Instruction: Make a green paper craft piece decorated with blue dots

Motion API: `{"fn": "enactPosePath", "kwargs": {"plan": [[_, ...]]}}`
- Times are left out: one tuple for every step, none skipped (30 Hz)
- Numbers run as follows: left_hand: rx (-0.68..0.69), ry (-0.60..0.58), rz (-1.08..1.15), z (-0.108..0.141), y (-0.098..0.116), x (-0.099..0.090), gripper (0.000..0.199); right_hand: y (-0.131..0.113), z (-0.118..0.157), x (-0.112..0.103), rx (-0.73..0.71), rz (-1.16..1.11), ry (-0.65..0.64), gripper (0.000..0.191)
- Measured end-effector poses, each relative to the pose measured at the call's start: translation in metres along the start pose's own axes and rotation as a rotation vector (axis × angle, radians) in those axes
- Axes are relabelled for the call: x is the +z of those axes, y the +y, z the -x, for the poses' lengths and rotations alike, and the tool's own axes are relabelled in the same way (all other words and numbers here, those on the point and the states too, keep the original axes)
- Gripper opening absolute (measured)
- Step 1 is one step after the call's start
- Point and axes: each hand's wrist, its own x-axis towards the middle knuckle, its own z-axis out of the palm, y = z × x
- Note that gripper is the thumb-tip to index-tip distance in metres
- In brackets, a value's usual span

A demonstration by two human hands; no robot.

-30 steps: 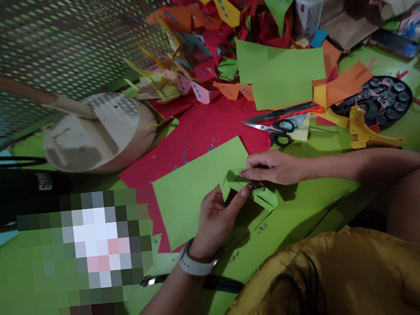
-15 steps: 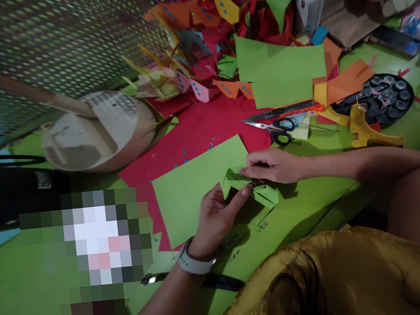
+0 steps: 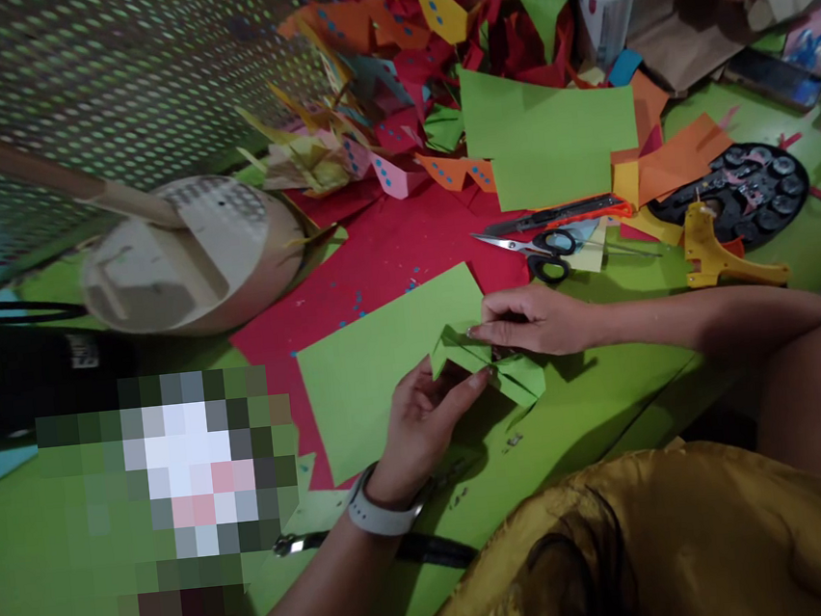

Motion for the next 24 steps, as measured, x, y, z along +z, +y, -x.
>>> {"fn": "enactPosePath", "kwargs": {"plan": [[-0.005, 0.001, 0.007, 0.0002, 0.0007, -0.0001, 0.022, -0.0002, -0.0001, 0.0001, -0.006, -0.008, 0.007, 0.034], [-0.011, 0.006, 0.001, 0.0003, 0.0012, -0.0001, 0.022, -0.0005, -0.0003, 0.0003, -0.015, -0.014, 0.016, 0.034], [-0.019, 0.009, -0.017, 0.0004, 0.0013, 0.0001, 0.023, -0.0007, -0.0005, 0.0005, -0.023, -0.018, 0.029, 0.035], [-0.027, 0.008, -0.037, 0.0004, 0.0013, 0.0003, 0.026, -0.0010, -0.0006, 0.0006, -0.030, -0.019, 0.040, 0.036], [-0.037, 0.002, -0.057, 0.0004, 0.0010, 0.0007, 0.030, -0.0015, -0.0007, 0.0006, -0.033, -0.020, 0.050, 0.037], [-0.047, -0.010, -0.073, 0.0004, 0.0006, 0.0011, 0.033, -0.0021, -0.0007, 0.0004, -0.031, -0.018, 0.055, 0.038], [-0.051, -0.018, -0.085, 0.0004, 0.0000, 0.0014, 0.034, -0.0029, -0.0007, 0.0000, -0.026, -0.017, 0.056, 0.039], [-0.050, -0.016, -0.095, 0.0004, -0.0007, 0.0015, 0.033, -0.0039, -0.0005, -0.0006, -0.018, -0.016, 0.053, 0.040], [-0.046, -0.005, -0.107, 0.0004, -0.0016, 0.0014, 0.032, -0.0047, -0.0003, -0.0014, -0.007, -0.014, 0.046, 0.041], [-0.042, 0.014, -0.119, 0.0004, -0.0027, 0.0010, 0.030, -0.0055, -0.0001, -0.0023, 0.005, -0.011, 0.037, 0.042], [-0.038, 0.035, -0.129, 0.0005, -0.0038, 0.0004, 0.030, -0.0059, 0.0002, -0.0030, 0.017, -0.009, 0.031, 0.043], [-0.032, 0.053, -0.133, 0.0005, -0.0049, -0.0003, 0.029, -0.0059, 0.0004, -0.0036, 0.028, -0.005, 0.025, 0.043], [-0.027, 0.066, -0.129, 0.0005, -0.0060, -0.0010, 0.030, -0.0055, 0.0006, -0.0039, 0.037, -0.001, 0.020, 0.042], [-0.024, 0.076, -0.117, 0.0005, -0.0069, -0.0016, 0.030, -0.0048, 0.0007, -0.0040, 0.043, 0.002, 0.015, 0.040], [-0.020, 0.084, -0.103, 0.0005, -0.0076, -0.0019, 0.031, -0.0037, 0.0008, -0.0039, 0.046, 0.001, 0.010, 0.038], [-0.019, 0.092, -0.090, 0.0005, -0.0080, -0.0021, 0.031, -0.0025, 0.0009, -0.0036, 0.049, -0.006, 0.006, 0.036], [-0.021, 0.100, -0.079, 0.0004, -0.0081, -0.0020, 0.031, -0.0014, 0.0009, -0.0033, 0.053, -0.017, 0.000, 0.034], [-0.026, 0.113, -0.065, 0.0003, -0.0079, -0.0018, 0.031, -0.0003, 0.0009, -0.0030, 0.057, -0.032, -0.007, 0.033], [-0.036, 0.122, -0.048, 0.0002, -0.0076, -0.0015, 0.031, 0.0006, 0.0008, -0.0028, 0.058, -0.047, -0.013, 0.032], [-0.048, 0.128, -0.026, 0.0000, -0.0072, -0.0011, 0.033, 0.0014, 0.0007, -0.0025, 0.056, -0.060, -0.018, 0.031], [-0.061, 0.134, -0.001, -0.0001, -0.0067, -0.0008, 0.034, 0.0020, 0.0005, -0.0024, 0.051, -0.070, -0.024, 0.031], [-0.073, 0.142, 0.021, -0.0002, -0.0063, -0.0006, 0.036, 0.0025, 0.0002, -0.0022, 0.047, -0.075, -0.033, 0.031], [-0.084, 0.151, 0.034, -0.0003, -0.0060, -0.0004, 0.037, 0.0027, -0.0001, -0.0020, 0.044, -0.078, -0.043, 0.030], [-0.091, 0.158, 0.035, -0.0004, -0.0058, -0.0003, 0.037, 0.0027, -0.0004, -0.0019, 0.044, -0.080, -0.053, 0.029]]}}
